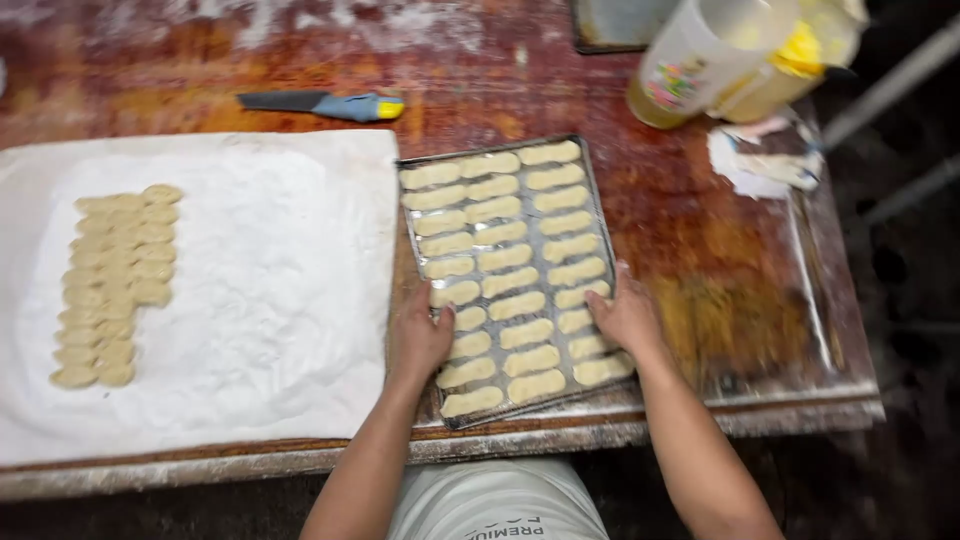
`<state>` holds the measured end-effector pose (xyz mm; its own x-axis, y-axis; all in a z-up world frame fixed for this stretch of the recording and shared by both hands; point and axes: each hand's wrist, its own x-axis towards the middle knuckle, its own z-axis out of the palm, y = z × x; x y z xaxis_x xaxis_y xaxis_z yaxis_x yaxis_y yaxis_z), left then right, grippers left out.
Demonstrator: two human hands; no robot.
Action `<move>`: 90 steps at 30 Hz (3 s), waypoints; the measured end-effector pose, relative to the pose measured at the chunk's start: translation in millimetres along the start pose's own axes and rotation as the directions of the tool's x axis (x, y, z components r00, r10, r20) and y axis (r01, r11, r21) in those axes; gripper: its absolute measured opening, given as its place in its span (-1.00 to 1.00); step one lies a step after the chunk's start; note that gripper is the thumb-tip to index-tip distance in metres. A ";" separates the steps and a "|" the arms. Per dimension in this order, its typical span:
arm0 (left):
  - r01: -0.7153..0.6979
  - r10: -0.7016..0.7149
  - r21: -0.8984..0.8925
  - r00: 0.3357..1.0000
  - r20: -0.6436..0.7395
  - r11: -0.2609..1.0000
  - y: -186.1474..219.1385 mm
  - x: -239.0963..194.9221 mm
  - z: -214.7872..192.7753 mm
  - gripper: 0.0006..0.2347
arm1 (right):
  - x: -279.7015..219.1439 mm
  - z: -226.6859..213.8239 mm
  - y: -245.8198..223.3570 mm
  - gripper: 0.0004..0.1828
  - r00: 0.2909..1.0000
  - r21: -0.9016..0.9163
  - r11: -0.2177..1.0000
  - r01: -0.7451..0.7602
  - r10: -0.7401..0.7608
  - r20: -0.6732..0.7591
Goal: The person arranges small oval dough pieces onto a metal baking tray. They pick up each piece from a floured cloth and place it in neat rows on the tray, continuing until the tray is filled.
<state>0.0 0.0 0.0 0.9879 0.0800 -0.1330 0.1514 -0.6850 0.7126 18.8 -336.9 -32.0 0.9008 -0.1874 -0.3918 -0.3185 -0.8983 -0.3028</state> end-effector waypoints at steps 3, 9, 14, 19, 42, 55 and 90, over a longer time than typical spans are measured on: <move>0.130 -0.128 -0.120 0.992 0.020 0.984 26.8 0.6 -19.5 -0.52 | -30.8 -16.9 -27.9 -0.09 0.997 0.096 0.995 0.029 -0.022 -0.074; 0.354 -0.331 -0.176 0.932 0.147 0.918 35.7 3.2 -7.9 -0.44 | -52.1 -31.5 2.0 -0.07 0.986 0.247 0.966 -0.070 0.105 -0.131; 0.313 -0.277 -0.117 0.928 0.247 0.943 55.0 -19.4 74.2 -0.41 | -99.9 -60.6 75.9 -0.12 0.965 0.219 0.969 -0.116 0.163 -0.207; 0.269 -0.198 -0.164 0.914 0.355 0.949 143.9 -61.0 161.8 -0.40 | -130.9 -102.9 192.7 -0.10 0.932 0.221 0.950 -0.219 0.271 -0.243; 0.121 -0.043 -0.166 0.910 0.411 0.979 262.2 -108.1 326.5 -0.47 | -75.0 -133.1 392.5 -0.26 0.843 0.068 0.992 -0.107 0.127 -0.523; 0.159 -0.282 -0.514 0.944 -0.169 0.843 -38.0 -123.4 105.8 -0.68 | -92.2 50.9 -35.1 -0.75 0.643 0.181 0.618 0.765 -0.750 -0.156; 0.033 -0.269 -0.370 0.747 -0.608 0.928 -610.6 -11.4 -511.4 -0.78 | -229.4 337.3 -782.4 -0.58 0.591 0.304 0.612 0.730 -0.789 0.170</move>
<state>-86.2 787.7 -81.3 0.7179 0.6844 0.1275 0.1862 -0.3652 0.9121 -38.2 542.9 1.7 0.7335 0.6651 -0.1403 0.3724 -0.5659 -0.7355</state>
